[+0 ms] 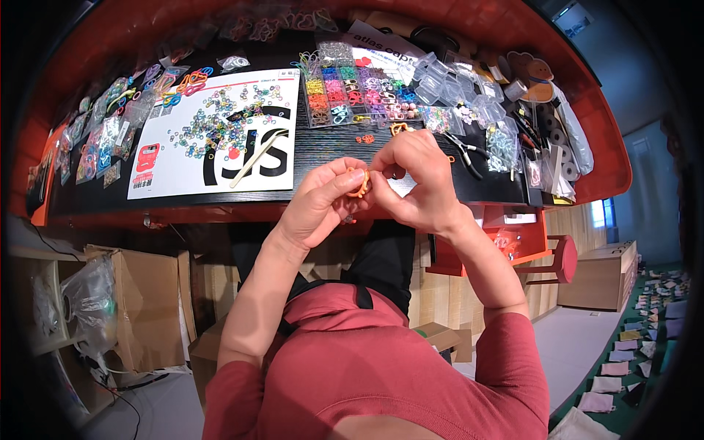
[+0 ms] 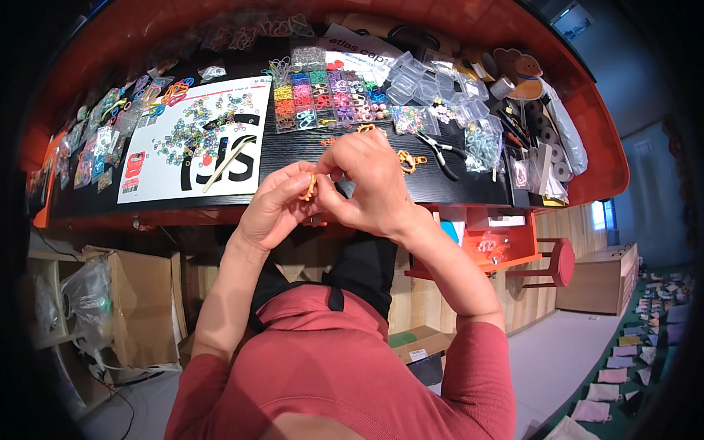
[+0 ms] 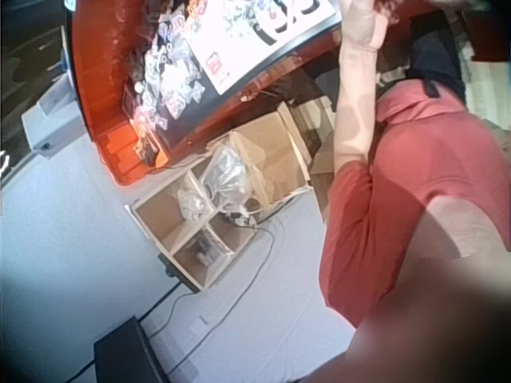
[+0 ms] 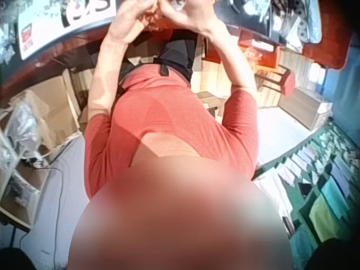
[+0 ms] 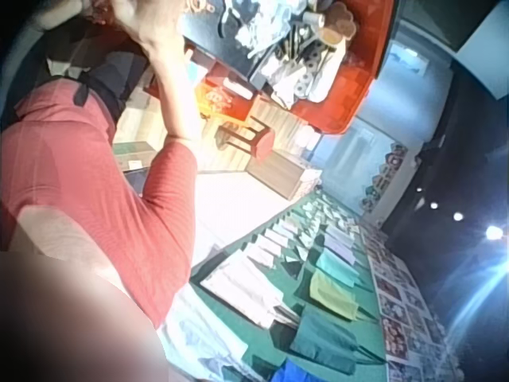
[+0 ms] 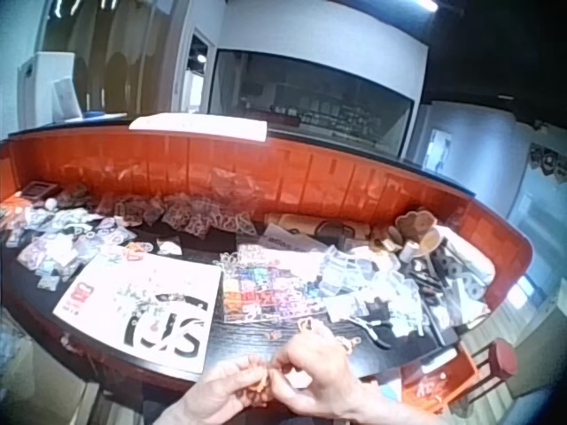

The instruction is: Assembling charms and rings to create keychains at a crafting station.

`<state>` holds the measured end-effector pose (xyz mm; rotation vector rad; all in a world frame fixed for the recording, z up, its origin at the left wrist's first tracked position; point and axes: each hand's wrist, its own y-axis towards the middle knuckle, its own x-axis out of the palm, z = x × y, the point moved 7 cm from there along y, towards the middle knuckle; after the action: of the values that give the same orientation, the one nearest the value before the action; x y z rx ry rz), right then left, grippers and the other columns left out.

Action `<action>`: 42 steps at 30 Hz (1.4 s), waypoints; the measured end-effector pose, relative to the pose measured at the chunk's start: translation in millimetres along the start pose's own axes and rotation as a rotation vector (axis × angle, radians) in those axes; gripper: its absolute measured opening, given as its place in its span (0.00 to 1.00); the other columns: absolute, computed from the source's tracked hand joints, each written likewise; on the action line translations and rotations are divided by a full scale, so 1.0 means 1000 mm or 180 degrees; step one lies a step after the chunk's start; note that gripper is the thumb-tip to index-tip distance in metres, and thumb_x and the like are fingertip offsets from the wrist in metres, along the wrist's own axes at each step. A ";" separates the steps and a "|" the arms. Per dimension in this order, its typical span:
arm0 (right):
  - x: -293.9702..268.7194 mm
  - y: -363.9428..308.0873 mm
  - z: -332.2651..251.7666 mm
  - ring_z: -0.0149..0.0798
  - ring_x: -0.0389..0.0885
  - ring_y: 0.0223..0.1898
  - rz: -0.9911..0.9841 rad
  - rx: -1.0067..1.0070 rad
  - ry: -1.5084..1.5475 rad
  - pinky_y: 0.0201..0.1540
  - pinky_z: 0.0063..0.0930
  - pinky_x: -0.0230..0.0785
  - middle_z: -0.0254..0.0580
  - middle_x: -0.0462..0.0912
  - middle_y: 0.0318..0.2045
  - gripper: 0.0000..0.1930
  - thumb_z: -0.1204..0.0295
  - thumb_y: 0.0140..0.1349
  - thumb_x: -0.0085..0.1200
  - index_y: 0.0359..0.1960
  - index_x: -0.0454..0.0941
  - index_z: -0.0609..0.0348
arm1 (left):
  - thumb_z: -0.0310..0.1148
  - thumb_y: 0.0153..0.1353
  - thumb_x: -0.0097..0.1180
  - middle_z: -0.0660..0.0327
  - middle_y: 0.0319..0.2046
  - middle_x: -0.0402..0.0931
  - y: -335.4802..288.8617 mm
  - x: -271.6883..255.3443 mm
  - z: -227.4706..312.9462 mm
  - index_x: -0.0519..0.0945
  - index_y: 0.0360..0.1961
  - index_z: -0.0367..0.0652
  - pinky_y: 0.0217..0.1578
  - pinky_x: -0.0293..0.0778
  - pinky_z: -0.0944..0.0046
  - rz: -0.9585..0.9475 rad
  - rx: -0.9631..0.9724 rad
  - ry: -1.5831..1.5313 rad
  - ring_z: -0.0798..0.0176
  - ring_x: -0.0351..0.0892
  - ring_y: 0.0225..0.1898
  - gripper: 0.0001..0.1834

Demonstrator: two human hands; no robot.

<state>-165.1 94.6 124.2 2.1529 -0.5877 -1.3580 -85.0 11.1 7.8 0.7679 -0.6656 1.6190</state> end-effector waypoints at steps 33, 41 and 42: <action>-0.100 -0.122 0.142 0.53 0.77 0.45 -0.0225 0.0847 -0.1815 0.50 0.45 0.72 0.51 0.80 0.42 0.19 0.69 0.55 0.64 0.47 0.80 0.66 | 0.35 0.69 0.60 0.61 0.34 0.74 0.016 0.029 -0.023 0.75 0.43 0.40 0.38 0.72 0.68 -0.0640 -0.0196 -0.0783 0.66 0.75 0.37 0.11; -0.089 -0.133 0.121 0.26 0.79 0.36 0.0939 0.2037 0.1268 0.37 0.19 0.69 0.39 0.82 0.39 0.13 0.66 0.75 0.48 0.45 0.78 0.66 | 0.38 0.69 0.59 0.65 0.30 0.69 0.013 0.032 -0.016 0.72 0.39 0.41 0.36 0.69 0.68 -0.0204 -0.0047 -0.0329 0.69 0.72 0.34 0.12; -0.079 -0.128 0.106 0.27 0.77 0.37 0.0850 0.1895 0.1350 0.38 0.20 0.69 0.40 0.81 0.40 0.15 0.64 0.75 0.50 0.48 0.78 0.66 | 0.37 0.69 0.60 0.65 0.30 0.69 0.014 0.031 -0.016 0.71 0.39 0.42 0.36 0.69 0.68 -0.0203 -0.0025 -0.0362 0.69 0.72 0.34 0.12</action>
<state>-282.9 219.8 59.3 2.5910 -1.1564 -0.5921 -104.7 39.5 21.6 0.8720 -0.7208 1.5226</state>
